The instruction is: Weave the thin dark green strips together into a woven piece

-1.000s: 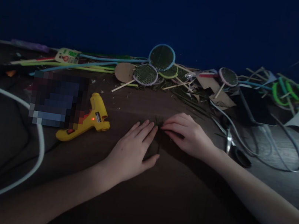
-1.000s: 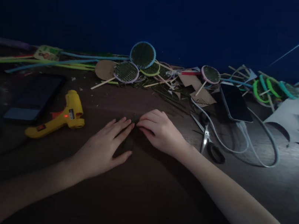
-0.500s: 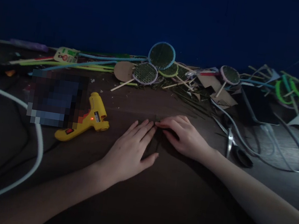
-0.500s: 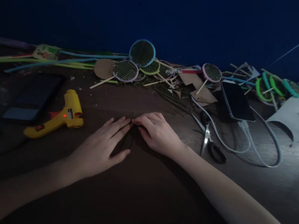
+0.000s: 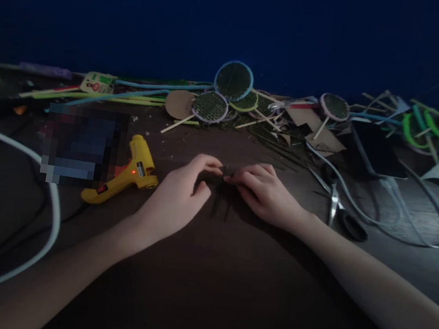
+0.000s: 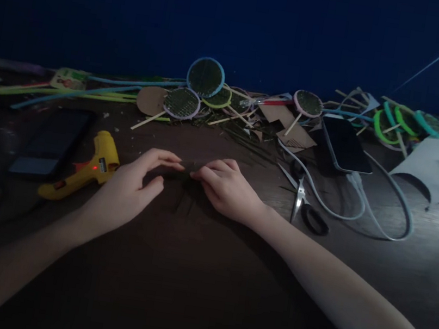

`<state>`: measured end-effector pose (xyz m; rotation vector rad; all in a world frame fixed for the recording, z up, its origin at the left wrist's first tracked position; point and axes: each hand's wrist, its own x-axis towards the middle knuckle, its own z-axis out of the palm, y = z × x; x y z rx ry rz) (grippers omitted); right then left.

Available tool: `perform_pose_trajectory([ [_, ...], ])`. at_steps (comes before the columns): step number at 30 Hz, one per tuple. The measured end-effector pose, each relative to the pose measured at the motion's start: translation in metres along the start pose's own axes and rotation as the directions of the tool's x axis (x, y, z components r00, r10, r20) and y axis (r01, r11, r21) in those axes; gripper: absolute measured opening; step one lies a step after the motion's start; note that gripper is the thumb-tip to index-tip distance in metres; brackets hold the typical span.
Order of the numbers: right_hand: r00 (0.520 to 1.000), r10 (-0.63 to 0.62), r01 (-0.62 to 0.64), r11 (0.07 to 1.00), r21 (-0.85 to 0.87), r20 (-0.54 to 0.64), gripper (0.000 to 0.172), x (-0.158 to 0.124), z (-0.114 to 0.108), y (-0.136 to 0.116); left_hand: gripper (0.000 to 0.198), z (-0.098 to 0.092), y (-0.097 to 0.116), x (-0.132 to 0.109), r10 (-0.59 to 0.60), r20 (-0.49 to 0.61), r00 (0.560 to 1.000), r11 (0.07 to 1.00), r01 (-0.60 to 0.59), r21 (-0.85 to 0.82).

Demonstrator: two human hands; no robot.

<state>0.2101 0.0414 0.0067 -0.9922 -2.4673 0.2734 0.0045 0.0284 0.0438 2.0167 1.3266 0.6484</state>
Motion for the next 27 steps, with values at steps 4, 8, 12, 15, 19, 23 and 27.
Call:
perform_pose_trajectory([
  [4,0.999,0.041,-0.041,0.999,0.003,0.015,0.02,0.001,-0.002,0.001,0.026,0.005,-0.002,0.02,0.001,0.018,1.0,0.988,0.002,-0.152],
  [8,0.999,0.053,-0.052,0.999,-0.006,0.014,0.018,0.001,-0.001,0.003,0.023,0.018,-0.009,0.037,-0.025,0.083,0.996,0.934,0.053,-0.353],
  [12,0.996,0.093,-0.094,0.994,0.055,0.015,0.019,0.001,-0.002,0.004,0.02,0.029,-0.017,0.038,-0.038,0.041,0.998,0.929,0.051,-0.367],
  [15,0.982,0.183,-0.187,0.971,0.151,0.041,0.016,0.002,-0.004,0.006,0.019,0.03,-0.018,0.036,-0.028,0.045,0.999,0.943,0.042,-0.329],
  [19,0.949,0.291,-0.315,0.891,0.327,0.12,0.014,0.004,-0.006,0.01,0.018,0.028,-0.017,0.038,-0.046,0.084,0.995,0.945,0.071,-0.321],
  [23,0.927,0.336,-0.37,0.752,0.546,0.166,0.019,0.005,-0.007,0.011,0.016,0.028,-0.018,0.041,-0.059,0.108,0.992,0.949,0.089,-0.302],
  [27,0.935,0.352,-0.313,0.773,0.552,0.036,0.02,0.002,-0.012,0.011,0.014,0.028,-0.019,0.043,-0.075,0.137,0.988,0.938,0.116,-0.328],
])
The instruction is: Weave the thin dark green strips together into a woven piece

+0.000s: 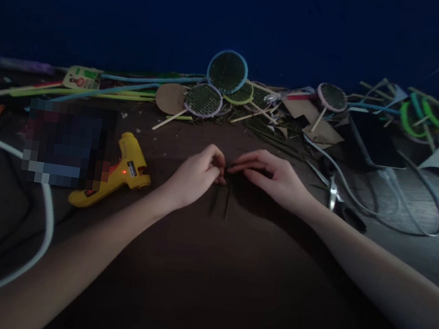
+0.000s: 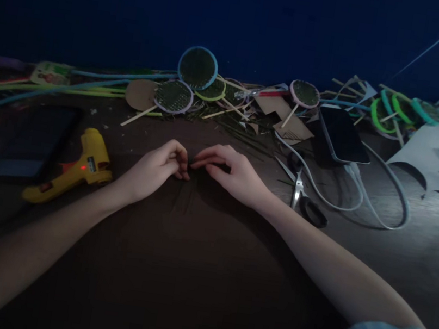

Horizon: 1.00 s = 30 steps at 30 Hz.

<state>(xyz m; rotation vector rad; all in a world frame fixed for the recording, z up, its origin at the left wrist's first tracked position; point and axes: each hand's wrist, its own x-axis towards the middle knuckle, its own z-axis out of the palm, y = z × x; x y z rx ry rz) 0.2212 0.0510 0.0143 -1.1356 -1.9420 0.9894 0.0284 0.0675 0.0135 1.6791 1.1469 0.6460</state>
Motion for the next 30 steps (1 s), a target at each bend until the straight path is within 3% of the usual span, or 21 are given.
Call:
perform_pose_trajectory([
  [2,0.996,-0.08,0.072,0.986,-0.151,-0.047,0.013,-0.002,-0.003,-0.002,0.014,0.0,0.001,0.001,-0.019,0.008,1.0,1.0,0.019,-0.023],
  [4,0.985,-0.17,0.161,0.942,-0.295,-0.005,0.005,-0.004,-0.004,-0.005,0.014,-0.001,0.003,0.001,-0.031,0.012,0.999,0.998,0.032,-0.051],
  [9,0.955,-0.198,0.283,0.826,-0.487,0.22,0.044,-0.009,0.005,-0.013,0.015,-0.002,0.005,0.002,-0.053,0.061,0.997,0.991,0.06,-0.123],
  [13,0.946,-0.188,0.309,0.77,-0.558,0.264,0.053,-0.011,0.011,-0.015,0.015,-0.002,0.003,0.001,-0.007,0.091,0.996,0.995,0.016,-0.095],
  [19,0.938,-0.221,0.343,0.723,-0.6,0.268,0.047,-0.011,0.011,-0.012,0.016,-0.004,0.005,-0.001,0.007,0.086,0.996,0.995,-0.016,0.096],
  [25,0.911,-0.324,0.408,0.614,-0.676,0.255,0.044,-0.012,0.014,-0.013,0.019,-0.003,0.005,0.0,0.031,0.088,0.996,0.991,-0.042,0.13],
  [30,0.833,-0.487,0.519,0.528,-0.672,0.262,0.017,-0.013,0.016,-0.012,0.018,-0.004,0.009,-0.001,0.024,0.108,0.994,0.991,-0.038,0.131],
])
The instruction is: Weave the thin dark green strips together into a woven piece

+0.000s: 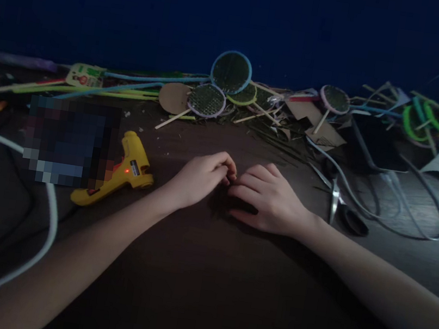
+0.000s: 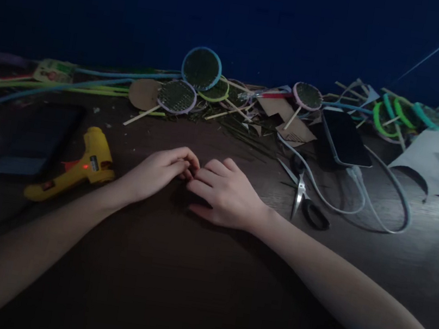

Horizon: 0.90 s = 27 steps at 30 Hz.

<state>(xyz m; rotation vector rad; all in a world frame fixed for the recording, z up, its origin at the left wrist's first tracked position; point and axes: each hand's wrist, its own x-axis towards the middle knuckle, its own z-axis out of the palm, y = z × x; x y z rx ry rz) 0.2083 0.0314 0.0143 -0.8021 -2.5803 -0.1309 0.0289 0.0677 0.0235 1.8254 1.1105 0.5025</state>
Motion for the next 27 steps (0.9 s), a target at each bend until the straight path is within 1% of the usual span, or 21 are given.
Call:
perform_pose_trajectory([
  [1,1.0,0.001,0.0,1.0,0.024,-0.022,0.013,0.0,0.0,0.0,0.017,0.0,0.0,0.0,-0.002,0.003,1.0,1.0,0.002,-0.003],
  [2,0.998,0.028,-0.026,0.998,0.059,-0.047,0.011,0.0,0.001,0.001,0.017,0.0,0.0,0.0,-0.002,0.005,1.0,1.0,0.002,-0.007],
  [4,0.983,0.156,-0.14,0.978,0.156,-0.098,0.011,0.001,0.002,0.003,0.017,0.0,-0.002,0.001,0.005,0.011,1.0,1.0,-0.005,-0.005],
  [6,0.94,0.32,-0.28,0.922,0.267,-0.12,0.011,0.002,0.003,0.007,0.019,0.0,-0.005,0.001,0.021,0.014,1.0,1.0,-0.021,0.008],
  [8,0.883,0.455,-0.392,0.849,0.354,-0.115,0.011,0.004,0.004,0.011,0.02,0.0,-0.007,0.001,0.035,0.012,0.999,0.999,-0.035,0.021],
  [11,0.815,0.572,-0.492,0.77,0.406,-0.096,0.013,0.005,0.005,0.016,0.016,0.0,-0.005,-0.001,0.037,0.006,0.999,0.998,-0.037,0.054],
  [13,0.79,0.606,-0.524,0.745,0.412,-0.091,0.013,0.006,0.005,0.017,0.013,0.0,-0.002,-0.002,0.042,0.002,0.999,0.994,-0.042,0.1],
  [15,0.78,0.62,-0.536,0.733,0.419,-0.087,0.011,0.007,0.006,0.017,0.008,0.001,0.001,-0.004,0.062,-0.009,0.998,0.989,-0.06,0.134],
  [20,0.777,0.626,-0.537,0.714,0.449,-0.067,0.009,0.008,0.007,0.014,0.006,0.006,0.003,-0.003,0.092,-0.048,0.995,0.978,-0.081,0.191],
  [23,0.775,0.631,-0.544,0.692,0.475,-0.031,0.01,0.009,0.003,0.015,0.006,0.008,0.003,-0.002,0.11,-0.081,0.991,0.964,-0.086,0.253],
  [26,0.785,0.618,-0.552,0.671,0.494,0.038,0.012,0.007,-0.004,0.02,0.004,0.009,0.002,-0.001,0.098,-0.104,0.99,0.949,-0.061,0.31],
  [27,0.807,0.585,-0.539,0.681,0.496,0.074,0.012,0.005,-0.007,0.022,0.004,0.01,0.002,-0.001,0.099,-0.109,0.989,0.947,-0.06,0.317],
])
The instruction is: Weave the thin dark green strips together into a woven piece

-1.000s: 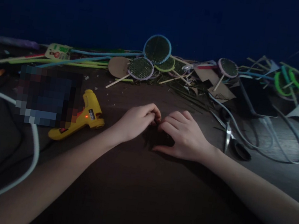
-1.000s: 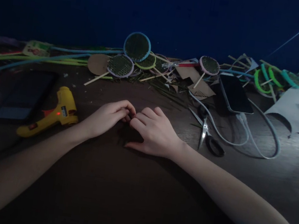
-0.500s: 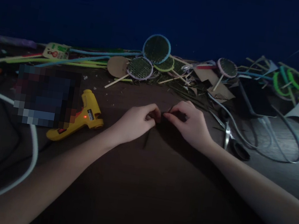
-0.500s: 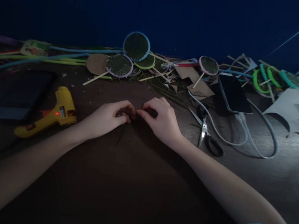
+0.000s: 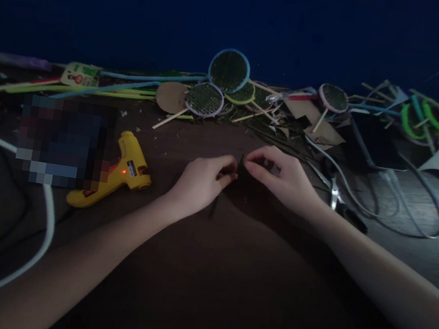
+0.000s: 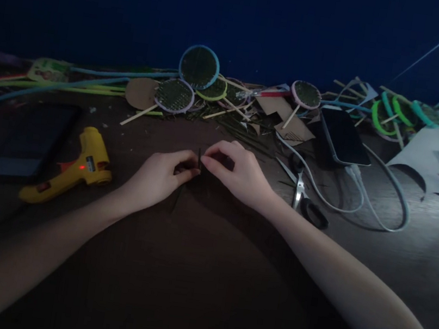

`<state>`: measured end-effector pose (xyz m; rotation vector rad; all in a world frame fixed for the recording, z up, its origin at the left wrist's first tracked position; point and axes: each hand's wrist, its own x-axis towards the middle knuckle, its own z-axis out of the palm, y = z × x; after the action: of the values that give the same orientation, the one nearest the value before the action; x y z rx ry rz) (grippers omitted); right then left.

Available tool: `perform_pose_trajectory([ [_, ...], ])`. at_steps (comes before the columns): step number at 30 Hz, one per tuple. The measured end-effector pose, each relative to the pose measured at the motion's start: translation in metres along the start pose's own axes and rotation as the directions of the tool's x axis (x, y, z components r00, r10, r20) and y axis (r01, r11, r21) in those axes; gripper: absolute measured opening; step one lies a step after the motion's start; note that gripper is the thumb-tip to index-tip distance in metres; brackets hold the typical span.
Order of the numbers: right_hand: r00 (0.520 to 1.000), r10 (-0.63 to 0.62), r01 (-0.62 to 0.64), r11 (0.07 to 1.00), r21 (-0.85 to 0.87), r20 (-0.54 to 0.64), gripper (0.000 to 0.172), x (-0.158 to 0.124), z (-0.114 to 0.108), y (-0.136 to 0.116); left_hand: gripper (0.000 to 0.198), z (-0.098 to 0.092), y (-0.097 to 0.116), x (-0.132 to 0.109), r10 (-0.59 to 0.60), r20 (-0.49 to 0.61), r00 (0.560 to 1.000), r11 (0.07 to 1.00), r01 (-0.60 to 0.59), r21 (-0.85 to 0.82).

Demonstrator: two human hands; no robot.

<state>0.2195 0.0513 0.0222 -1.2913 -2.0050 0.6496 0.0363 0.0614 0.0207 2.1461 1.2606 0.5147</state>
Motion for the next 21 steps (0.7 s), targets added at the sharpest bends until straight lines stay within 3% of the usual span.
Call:
perform_pose_trajectory([
  [4,0.955,-0.174,0.198,0.977,-0.08,0.239,0.012,0.003,-0.014,0.007,0.003,0.001,-0.001,0.0,0.027,-0.013,1.0,1.0,-0.027,-0.006],
  [7,0.907,-0.252,0.311,0.941,-0.131,0.337,0.013,0.005,-0.018,0.01,0.002,0.001,-0.002,0.0,0.028,-0.013,1.0,0.999,-0.029,-0.027],
  [21,0.869,-0.301,0.388,0.908,-0.162,0.392,0.012,0.007,-0.019,0.015,0.004,-0.001,0.0,0.0,-0.01,0.009,1.0,0.999,0.011,-0.036],
])
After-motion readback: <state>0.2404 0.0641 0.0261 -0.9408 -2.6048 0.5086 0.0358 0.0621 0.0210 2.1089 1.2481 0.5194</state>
